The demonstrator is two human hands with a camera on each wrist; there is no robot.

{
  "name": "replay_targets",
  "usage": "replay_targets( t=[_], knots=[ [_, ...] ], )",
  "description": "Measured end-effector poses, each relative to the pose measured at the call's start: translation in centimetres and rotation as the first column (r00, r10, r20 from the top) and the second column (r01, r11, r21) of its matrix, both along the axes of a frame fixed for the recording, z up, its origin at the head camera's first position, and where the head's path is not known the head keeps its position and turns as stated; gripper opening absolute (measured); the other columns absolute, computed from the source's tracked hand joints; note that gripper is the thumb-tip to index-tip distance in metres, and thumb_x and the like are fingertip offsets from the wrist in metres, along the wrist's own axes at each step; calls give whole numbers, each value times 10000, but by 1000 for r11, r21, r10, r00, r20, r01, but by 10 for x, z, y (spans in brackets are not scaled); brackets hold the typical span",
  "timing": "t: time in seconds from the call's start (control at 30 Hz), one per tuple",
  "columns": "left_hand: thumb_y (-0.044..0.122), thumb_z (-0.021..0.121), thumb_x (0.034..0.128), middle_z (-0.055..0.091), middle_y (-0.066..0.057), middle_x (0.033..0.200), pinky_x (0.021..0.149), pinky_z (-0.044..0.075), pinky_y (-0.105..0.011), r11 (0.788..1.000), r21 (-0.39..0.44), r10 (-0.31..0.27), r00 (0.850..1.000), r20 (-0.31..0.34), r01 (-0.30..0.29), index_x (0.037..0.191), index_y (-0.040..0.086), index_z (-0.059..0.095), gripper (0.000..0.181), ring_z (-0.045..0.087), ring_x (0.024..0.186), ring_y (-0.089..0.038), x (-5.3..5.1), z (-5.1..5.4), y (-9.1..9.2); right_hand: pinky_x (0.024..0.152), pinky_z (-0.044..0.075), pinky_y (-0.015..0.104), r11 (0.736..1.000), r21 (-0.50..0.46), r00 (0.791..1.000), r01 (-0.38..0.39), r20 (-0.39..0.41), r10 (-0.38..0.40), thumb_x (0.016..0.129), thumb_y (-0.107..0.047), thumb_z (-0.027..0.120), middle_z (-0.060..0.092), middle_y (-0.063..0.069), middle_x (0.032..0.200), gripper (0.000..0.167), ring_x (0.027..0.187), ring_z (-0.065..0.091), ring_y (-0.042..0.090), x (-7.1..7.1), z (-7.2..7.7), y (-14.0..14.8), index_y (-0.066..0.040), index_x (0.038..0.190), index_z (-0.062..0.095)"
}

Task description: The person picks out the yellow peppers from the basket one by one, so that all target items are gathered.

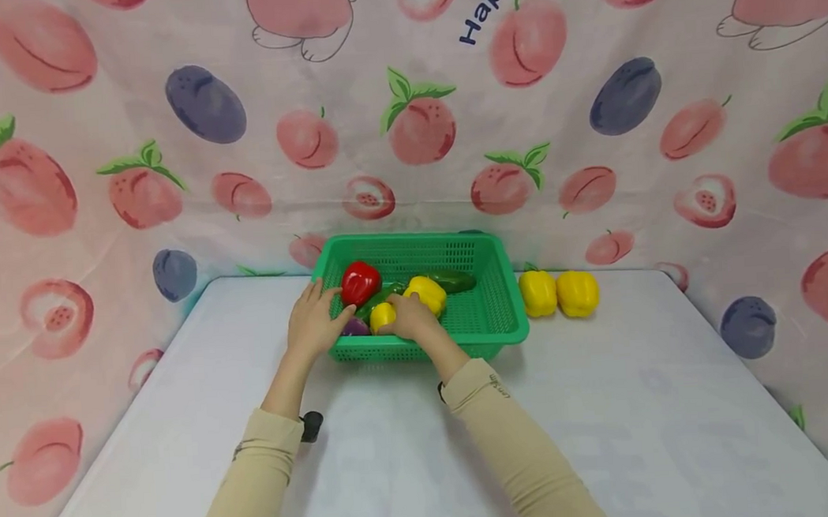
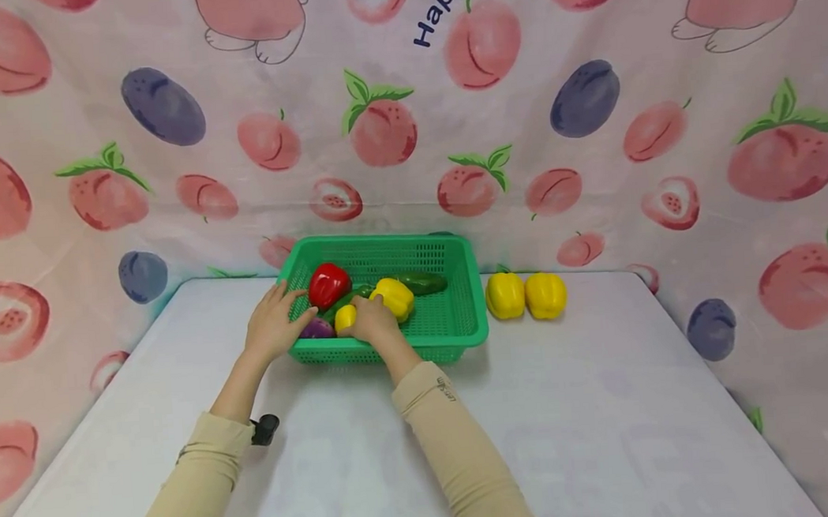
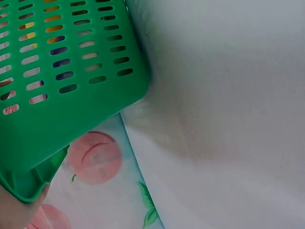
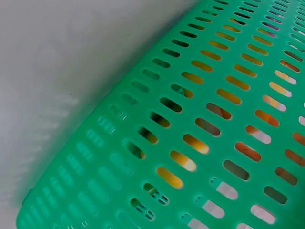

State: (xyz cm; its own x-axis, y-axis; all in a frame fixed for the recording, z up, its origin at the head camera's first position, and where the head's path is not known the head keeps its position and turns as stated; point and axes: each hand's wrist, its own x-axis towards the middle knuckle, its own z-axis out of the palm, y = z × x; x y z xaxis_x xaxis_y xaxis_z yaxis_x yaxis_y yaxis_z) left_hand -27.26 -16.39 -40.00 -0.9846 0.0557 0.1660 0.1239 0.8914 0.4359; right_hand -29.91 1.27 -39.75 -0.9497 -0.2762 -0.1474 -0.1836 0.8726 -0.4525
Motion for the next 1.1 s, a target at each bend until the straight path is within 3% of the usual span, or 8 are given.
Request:
replay_targets(
  t=[0.3, 0.9, 1.1],
  knots=[
    [393, 471, 949, 242, -280, 1513, 1151, 173, -572, 1000, -7, -7, 1000, -10, 7, 1357, 14, 466, 558, 183, 1414, -437, 0, 2, -1, 992, 458, 505, 1000, -28, 999, -12, -37, 11, 868, -361, 660, 315, 251, 1483, 651, 1203, 523, 376, 6, 7, 1, -136, 1422, 405],
    [419, 469, 952, 229, -269, 1522, 1157, 154, -572, 1000, 8, -3, 1000, 6, 3, 1372, 24, 453, 576, 167, 1422, -427, -1, 2, 0, 859, 531, 442, 989, -148, 983, -18, -182, -9, 848, -314, 687, 414, 227, 1317, 622, 917, 597, 326, 9, 4, 2, -130, 1385, 431],
    [420, 466, 953, 227, -270, 1522, 1156, 153, -573, 1000, 5, -5, 1000, 7, 5, 1374, 25, 450, 578, 170, 1419, -432, 0, 1, 0, 854, 530, 438, 985, -171, 974, -30, -228, -10, 838, -306, 704, 427, 216, 1278, 628, 902, 592, 315, 10, 4, 3, -115, 1374, 439]
  ],
)
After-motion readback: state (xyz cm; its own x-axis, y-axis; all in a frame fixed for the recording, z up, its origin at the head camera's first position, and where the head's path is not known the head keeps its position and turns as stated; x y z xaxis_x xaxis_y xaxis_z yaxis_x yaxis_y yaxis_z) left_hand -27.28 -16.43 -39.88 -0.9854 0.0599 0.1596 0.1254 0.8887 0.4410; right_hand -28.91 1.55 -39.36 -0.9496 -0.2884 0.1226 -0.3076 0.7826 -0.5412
